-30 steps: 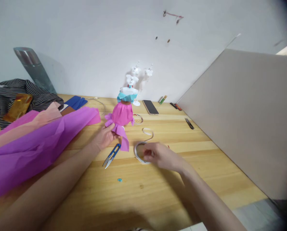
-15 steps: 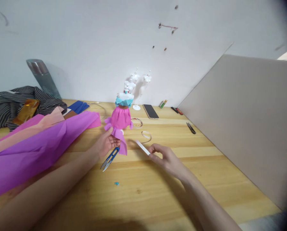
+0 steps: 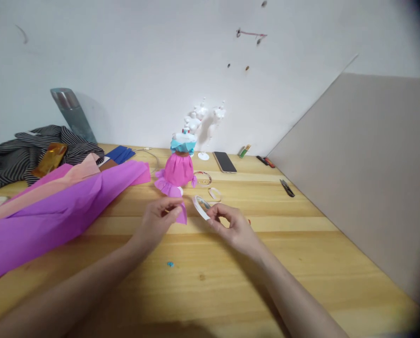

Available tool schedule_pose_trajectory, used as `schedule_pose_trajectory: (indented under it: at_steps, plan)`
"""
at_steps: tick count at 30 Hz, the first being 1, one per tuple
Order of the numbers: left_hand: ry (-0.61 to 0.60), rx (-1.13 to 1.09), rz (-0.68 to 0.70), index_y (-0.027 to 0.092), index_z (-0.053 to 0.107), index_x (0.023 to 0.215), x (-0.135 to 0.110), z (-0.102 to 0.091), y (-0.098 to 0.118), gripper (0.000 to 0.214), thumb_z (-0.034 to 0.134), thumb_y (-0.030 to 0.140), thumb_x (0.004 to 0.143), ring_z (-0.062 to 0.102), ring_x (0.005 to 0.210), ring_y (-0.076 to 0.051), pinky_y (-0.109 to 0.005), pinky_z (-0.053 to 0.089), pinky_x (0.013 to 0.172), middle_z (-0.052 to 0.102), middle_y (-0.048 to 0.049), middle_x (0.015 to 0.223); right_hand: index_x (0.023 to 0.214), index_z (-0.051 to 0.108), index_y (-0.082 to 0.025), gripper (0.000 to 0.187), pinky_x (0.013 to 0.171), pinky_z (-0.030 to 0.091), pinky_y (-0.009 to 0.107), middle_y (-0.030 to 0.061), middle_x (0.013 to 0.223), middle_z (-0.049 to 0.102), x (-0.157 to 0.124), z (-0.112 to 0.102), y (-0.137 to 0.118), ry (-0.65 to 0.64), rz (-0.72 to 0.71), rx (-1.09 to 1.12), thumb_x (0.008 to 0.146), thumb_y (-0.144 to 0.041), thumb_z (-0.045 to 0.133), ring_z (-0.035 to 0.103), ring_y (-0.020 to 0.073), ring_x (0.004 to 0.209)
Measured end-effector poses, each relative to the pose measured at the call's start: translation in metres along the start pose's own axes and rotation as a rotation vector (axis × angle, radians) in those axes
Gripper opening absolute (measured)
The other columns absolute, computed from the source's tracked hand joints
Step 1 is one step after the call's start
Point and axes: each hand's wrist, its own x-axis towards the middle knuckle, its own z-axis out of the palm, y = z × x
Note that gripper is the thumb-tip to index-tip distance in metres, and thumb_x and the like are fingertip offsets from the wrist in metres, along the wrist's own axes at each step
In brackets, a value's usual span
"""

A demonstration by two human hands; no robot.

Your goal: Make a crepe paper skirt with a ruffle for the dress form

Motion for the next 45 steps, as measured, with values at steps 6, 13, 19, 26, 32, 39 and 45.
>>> schedule_pose_trajectory:
  at_steps: [6, 13, 19, 26, 32, 39, 45]
  plan:
    - [-0.046, 0.201, 0.088, 0.018, 0.073, 0.08, 0.003, 0.003, -0.004, 0.014, 0.062, 0.021, 0.072, 0.058, 0.064, -0.012, -0.023, 0.045, 0.061, 0.066, -0.0006, 0.069, 0.072, 0.052, -0.018, 0.009, 0.056, 0.035, 0.023, -0.0017, 0.064, 0.053, -0.005, 0.0, 0.005, 0.004, -0.063, -0.227, 0.081, -0.021, 0.052, 0.047, 0.0119, 0.058]
    - [0.009, -0.171, -0.386, 0.012, 0.064, 0.071, 0.004, -0.007, -0.009, 0.022, 0.073, 0.03, 0.063, 0.053, 0.05, -0.008, -0.021, 0.043, 0.046, 0.06, -0.0009, 0.065, 0.08, 0.056, -0.018, 0.005, 0.06, 0.041, 0.027, 0.0039, 0.072, 0.062, 0.001, 0.012, 0.036, 0.07, -0.107, -0.424, 0.08, -0.018, 0.05, 0.056, 0.0171, 0.064]
    - [-0.052, -0.302, -0.388, 0.012, 0.061, 0.075, 0.013, 0.008, -0.003, 0.033, 0.08, 0.034, 0.06, 0.055, 0.058, -0.008, -0.018, 0.044, 0.049, 0.056, -0.0004, 0.069, 0.082, 0.056, -0.019, 0.006, 0.061, 0.04, 0.029, 0.0066, 0.078, 0.064, 0.002, 0.028, 0.041, 0.031, -0.073, -0.556, 0.08, -0.014, 0.052, 0.058, 0.0197, 0.07]
    - [-0.049, -0.317, -0.424, 0.013, 0.058, 0.077, 0.017, 0.004, -0.004, 0.023, 0.073, 0.029, 0.068, 0.056, 0.051, -0.008, -0.017, 0.04, 0.042, 0.058, 0.0, 0.064, 0.078, 0.056, -0.019, 0.004, 0.061, 0.037, 0.028, 0.0047, 0.076, 0.062, 0.002, 0.033, 0.048, -0.001, -0.027, -0.545, 0.079, -0.014, 0.056, 0.055, 0.0182, 0.067]
    - [0.021, -0.289, -0.45, 0.012, 0.059, 0.076, 0.014, -0.013, -0.016, 0.017, 0.071, 0.02, 0.068, 0.049, 0.043, -0.005, -0.015, 0.033, 0.036, 0.058, -0.0005, 0.061, 0.074, 0.054, -0.018, 0.007, 0.06, 0.035, 0.027, 0.0033, 0.071, 0.059, 0.003, 0.033, 0.051, -0.003, -0.018, -0.517, 0.079, -0.015, 0.057, 0.052, 0.0168, 0.065]
    - [-0.07, -0.343, -0.444, 0.015, 0.06, 0.083, 0.012, 0.013, -0.001, 0.037, 0.079, 0.037, 0.062, 0.057, 0.054, -0.009, -0.019, 0.042, 0.042, 0.057, 0.0009, 0.071, 0.073, 0.052, -0.018, 0.009, 0.059, 0.033, 0.026, 0.0015, 0.07, 0.056, 0.004, 0.035, 0.049, -0.018, -0.022, -0.49, 0.076, -0.012, 0.057, 0.048, 0.0152, 0.063]
    - [0.093, -0.339, -0.489, 0.018, 0.048, 0.075, 0.031, 0.03, -0.004, 0.03, 0.071, 0.035, 0.069, 0.048, 0.04, -0.005, -0.016, 0.024, 0.035, 0.052, 0.0057, 0.057, 0.073, 0.053, -0.019, 0.008, 0.059, 0.035, 0.026, 0.0008, 0.069, 0.057, 0.004, 0.03, 0.047, -0.021, -0.015, -0.436, 0.077, -0.013, 0.057, 0.051, 0.0152, 0.063]
